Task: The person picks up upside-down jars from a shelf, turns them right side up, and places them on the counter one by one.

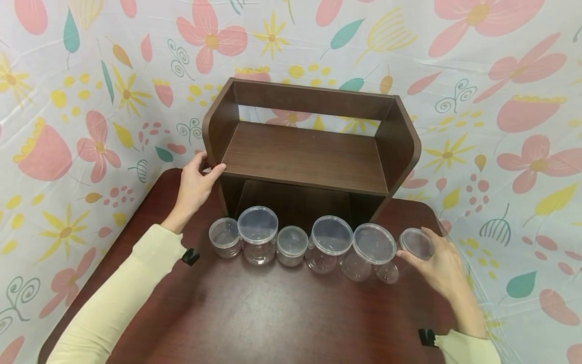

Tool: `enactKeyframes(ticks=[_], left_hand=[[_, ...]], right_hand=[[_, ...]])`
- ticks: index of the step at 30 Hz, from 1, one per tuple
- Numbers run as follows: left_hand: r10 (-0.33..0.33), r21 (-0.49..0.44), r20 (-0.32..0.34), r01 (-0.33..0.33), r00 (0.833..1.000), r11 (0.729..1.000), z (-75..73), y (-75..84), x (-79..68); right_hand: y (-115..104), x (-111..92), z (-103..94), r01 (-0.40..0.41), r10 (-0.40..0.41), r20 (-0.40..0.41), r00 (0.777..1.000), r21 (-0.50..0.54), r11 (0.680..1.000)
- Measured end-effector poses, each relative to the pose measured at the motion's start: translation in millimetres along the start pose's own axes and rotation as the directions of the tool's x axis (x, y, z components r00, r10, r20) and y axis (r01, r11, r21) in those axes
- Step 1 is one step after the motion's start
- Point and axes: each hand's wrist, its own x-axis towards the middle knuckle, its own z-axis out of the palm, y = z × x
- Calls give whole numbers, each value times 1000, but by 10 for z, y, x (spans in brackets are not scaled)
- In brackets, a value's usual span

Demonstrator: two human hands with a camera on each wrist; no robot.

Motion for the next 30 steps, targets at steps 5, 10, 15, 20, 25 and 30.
enactKeyframes(ticks=[5, 10, 15, 20, 25, 30], left_hand=[[3, 1, -4, -3, 1000, 1000, -1, -2, -4], [-1, 0, -7, 1, 1000, 1000, -6, -6, 0], [-2, 2, -7, 2, 1000, 1000, -4, -11, 0], [-7, 1, -3, 7, 1000, 1000, 1, -6, -11], [-11, -6, -6, 11, 1000, 1000, 8, -8, -14], [-9, -15, -11, 9, 1000, 1000, 12, -14, -16]], right_hand=[[6, -9, 14, 18, -17, -12, 1000, 17, 1000], [1, -14, 23, 30, -29, -21, 999, 27, 999], [-4, -20, 26, 31, -31, -22, 999, 30, 999], [12, -27, 37, 44, -43, -31, 999, 41, 998], [21, -35, 40, 47, -46, -30, 999, 56, 997], [27, -38, 32, 41, -40, -19, 999, 70, 997]])
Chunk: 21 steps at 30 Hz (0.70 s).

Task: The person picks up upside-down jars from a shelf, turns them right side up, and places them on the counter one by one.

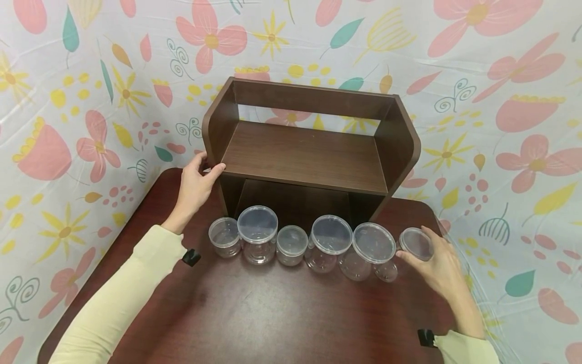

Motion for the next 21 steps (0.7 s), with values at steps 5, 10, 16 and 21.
enactKeyframes(ticks=[5, 10, 16, 21], left_hand=[[4, -17, 2, -4, 1000, 1000, -12, -15, -18], [34, -3, 3, -34, 999, 999, -72, -11, -74], [127, 101, 28, -129, 992, 986, -215, 57, -168], [189, 188, 69, -199, 979, 962, -348, 141, -226]], right_hand=[[4, 8, -14, -29, 29, 14, 999, 24, 999], [-2, 27, -64, -9, 8, 10, 1000, 55, 998], [-5, 42, -183, 41, -42, 19, 999, 58, 997], [-13, 71, -270, 79, -81, 28, 996, 64, 995]])
